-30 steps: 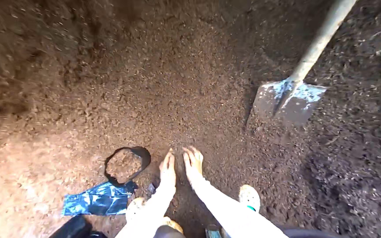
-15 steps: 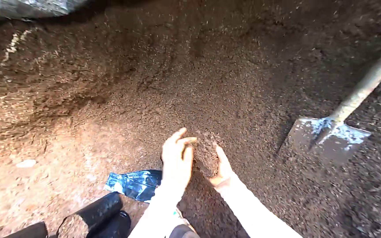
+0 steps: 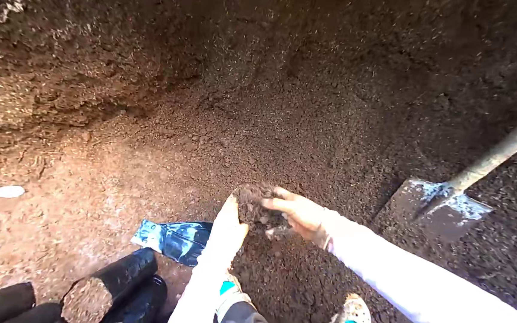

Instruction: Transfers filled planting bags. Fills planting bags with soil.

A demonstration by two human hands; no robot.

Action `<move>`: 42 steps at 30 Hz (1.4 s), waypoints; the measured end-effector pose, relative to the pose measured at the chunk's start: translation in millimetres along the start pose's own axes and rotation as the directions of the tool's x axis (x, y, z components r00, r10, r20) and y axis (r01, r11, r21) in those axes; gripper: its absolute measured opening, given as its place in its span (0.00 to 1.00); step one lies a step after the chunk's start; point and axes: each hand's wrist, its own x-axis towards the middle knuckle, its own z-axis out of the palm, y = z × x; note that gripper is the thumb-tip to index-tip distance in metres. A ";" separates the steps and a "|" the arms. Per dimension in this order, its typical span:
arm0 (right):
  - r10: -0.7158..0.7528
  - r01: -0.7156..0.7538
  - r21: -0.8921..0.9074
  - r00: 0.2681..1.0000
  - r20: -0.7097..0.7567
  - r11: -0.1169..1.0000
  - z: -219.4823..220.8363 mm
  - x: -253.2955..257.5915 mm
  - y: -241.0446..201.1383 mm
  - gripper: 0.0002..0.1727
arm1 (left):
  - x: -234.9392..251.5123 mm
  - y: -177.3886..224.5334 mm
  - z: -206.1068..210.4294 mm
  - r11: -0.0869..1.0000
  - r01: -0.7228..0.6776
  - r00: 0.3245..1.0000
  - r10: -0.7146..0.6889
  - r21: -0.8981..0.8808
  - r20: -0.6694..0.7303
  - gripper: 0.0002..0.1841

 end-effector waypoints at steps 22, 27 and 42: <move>-0.377 0.340 -0.530 0.925 0.042 0.777 -15.9 4.9 14.2 0.19 | -13.4 43.1 -25.8 0.945 -0.078 0.995 0.053 0.319 0.087 0.34; -0.126 0.044 -0.575 0.986 -0.105 0.817 -39.4 43.8 44.6 0.42 | -6.3 18.3 -48.8 0.926 0.197 0.977 -0.213 0.322 0.014 0.39; -0.001 -0.040 -0.769 0.999 -0.053 0.638 -25.0 41.9 31.2 0.47 | -3.8 -19.9 8.3 0.946 0.256 0.959 -0.275 0.198 0.073 0.26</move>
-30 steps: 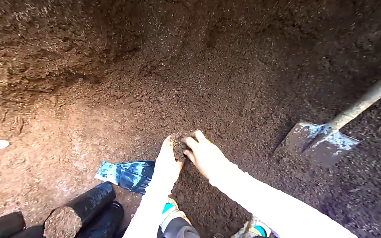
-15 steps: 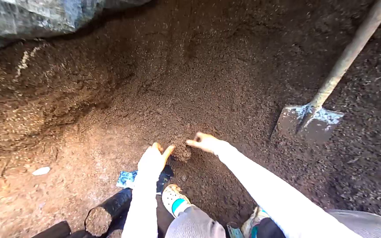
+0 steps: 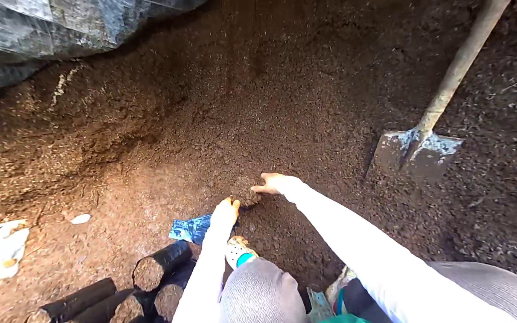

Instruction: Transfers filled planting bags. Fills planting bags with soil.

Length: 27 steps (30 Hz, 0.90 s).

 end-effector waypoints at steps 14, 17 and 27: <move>-0.005 0.037 -0.193 0.987 0.160 0.980 -4.0 21.8 -42.7 0.40 | 1.2 -13.7 0.2 0.931 0.032 0.998 -0.047 -0.364 -0.033 0.22; -0.032 0.030 0.009 0.983 0.178 0.999 -0.3 31.5 -19.6 0.38 | 8.2 -6.3 -13.5 0.811 0.277 0.960 -0.208 -0.515 0.188 0.42; -0.101 0.078 0.139 0.981 0.166 0.987 7.4 18.5 -6.3 0.57 | 18.1 22.5 -9.6 0.926 0.164 0.984 -0.129 -0.339 0.125 0.37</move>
